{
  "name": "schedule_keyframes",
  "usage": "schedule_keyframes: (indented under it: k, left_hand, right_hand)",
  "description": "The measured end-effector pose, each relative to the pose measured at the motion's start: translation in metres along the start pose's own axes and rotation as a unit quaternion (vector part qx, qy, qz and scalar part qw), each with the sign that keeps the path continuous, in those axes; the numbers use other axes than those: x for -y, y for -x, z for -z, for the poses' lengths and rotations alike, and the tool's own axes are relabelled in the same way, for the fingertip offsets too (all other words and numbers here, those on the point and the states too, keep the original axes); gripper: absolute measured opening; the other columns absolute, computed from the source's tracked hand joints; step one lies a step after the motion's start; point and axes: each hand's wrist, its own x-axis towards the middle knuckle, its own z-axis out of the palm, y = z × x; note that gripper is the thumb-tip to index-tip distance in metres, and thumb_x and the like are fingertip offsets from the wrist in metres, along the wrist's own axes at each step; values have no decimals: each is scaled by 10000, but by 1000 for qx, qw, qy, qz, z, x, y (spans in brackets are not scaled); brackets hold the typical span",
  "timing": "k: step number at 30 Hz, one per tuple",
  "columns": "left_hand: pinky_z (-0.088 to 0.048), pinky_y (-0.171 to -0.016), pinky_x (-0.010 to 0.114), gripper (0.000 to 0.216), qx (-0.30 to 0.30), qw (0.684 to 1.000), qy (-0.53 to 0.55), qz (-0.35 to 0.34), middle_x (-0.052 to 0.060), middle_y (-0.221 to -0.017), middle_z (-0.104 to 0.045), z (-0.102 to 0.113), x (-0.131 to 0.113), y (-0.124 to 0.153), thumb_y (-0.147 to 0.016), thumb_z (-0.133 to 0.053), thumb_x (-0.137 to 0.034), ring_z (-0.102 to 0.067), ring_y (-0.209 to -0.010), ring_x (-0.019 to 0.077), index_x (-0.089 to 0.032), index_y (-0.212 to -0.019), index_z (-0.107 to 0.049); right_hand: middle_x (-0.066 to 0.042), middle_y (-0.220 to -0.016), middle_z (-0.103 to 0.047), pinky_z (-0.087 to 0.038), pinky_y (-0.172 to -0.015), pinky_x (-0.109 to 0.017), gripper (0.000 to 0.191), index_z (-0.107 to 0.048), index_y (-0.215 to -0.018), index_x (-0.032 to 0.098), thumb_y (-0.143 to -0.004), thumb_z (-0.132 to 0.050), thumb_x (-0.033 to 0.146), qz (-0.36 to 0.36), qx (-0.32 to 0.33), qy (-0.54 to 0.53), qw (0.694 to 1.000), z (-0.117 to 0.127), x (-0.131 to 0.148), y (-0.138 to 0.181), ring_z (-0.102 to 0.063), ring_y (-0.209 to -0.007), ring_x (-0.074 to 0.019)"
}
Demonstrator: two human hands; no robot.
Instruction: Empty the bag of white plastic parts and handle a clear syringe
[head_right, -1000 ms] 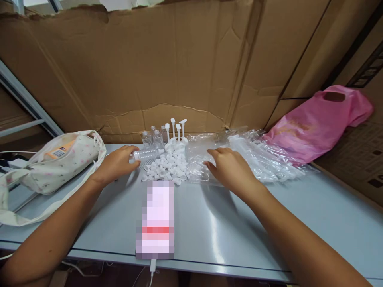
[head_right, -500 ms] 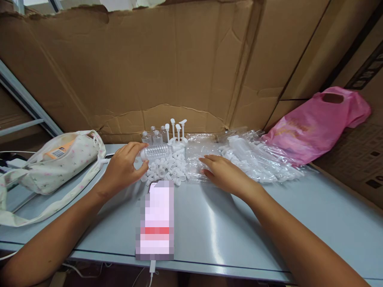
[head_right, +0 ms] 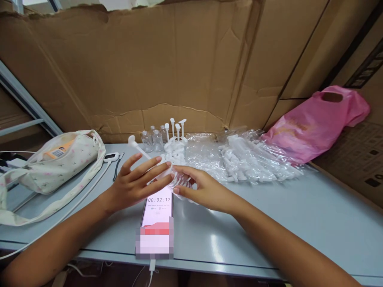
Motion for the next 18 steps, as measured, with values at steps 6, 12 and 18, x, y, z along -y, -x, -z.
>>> schedule_keyframes:
  k: [6, 12, 18]
  left_hand:
    - [-191, -1160, 416, 419, -74, 996, -15, 51, -30, -1252, -620, 0, 0, 1, -808, -643, -138, -449, -1271, 163, -330, -1178, -592]
    - [-441, -876, 407, 278, 13, 973, 160, 164, 72, -992, -696, -3, -3, -3, -810, -639, -410, -613, -958, 233, -183, -971, -635]
    - [-435, -731, 329, 264, 85, 948, 220, 215, 58, -886, -700, -11, -11, -1, -919, -484, -396, -617, -815, 190, -156, -951, -588]
  right_hand:
    - [-74, -1178, -618, -491, -883, -403, 464, -557, -1183, 242, -755, -719, 317, -9, -23, -195, 981, -6, -3, -3, -594, -1048, -226]
    - [-37, -1001, -674, -481, -878, -379, 423, -586, -1056, 240, -685, -779, 300, 8, -157, -298, 941, -1, -5, -4, -626, -916, -198]
    - [-12, -927, -660, -520, -721, -334, 327, -595, -933, 250, -673, -774, 338, -14, -198, -331, 922, -5, -9, -2, -613, -785, -169]
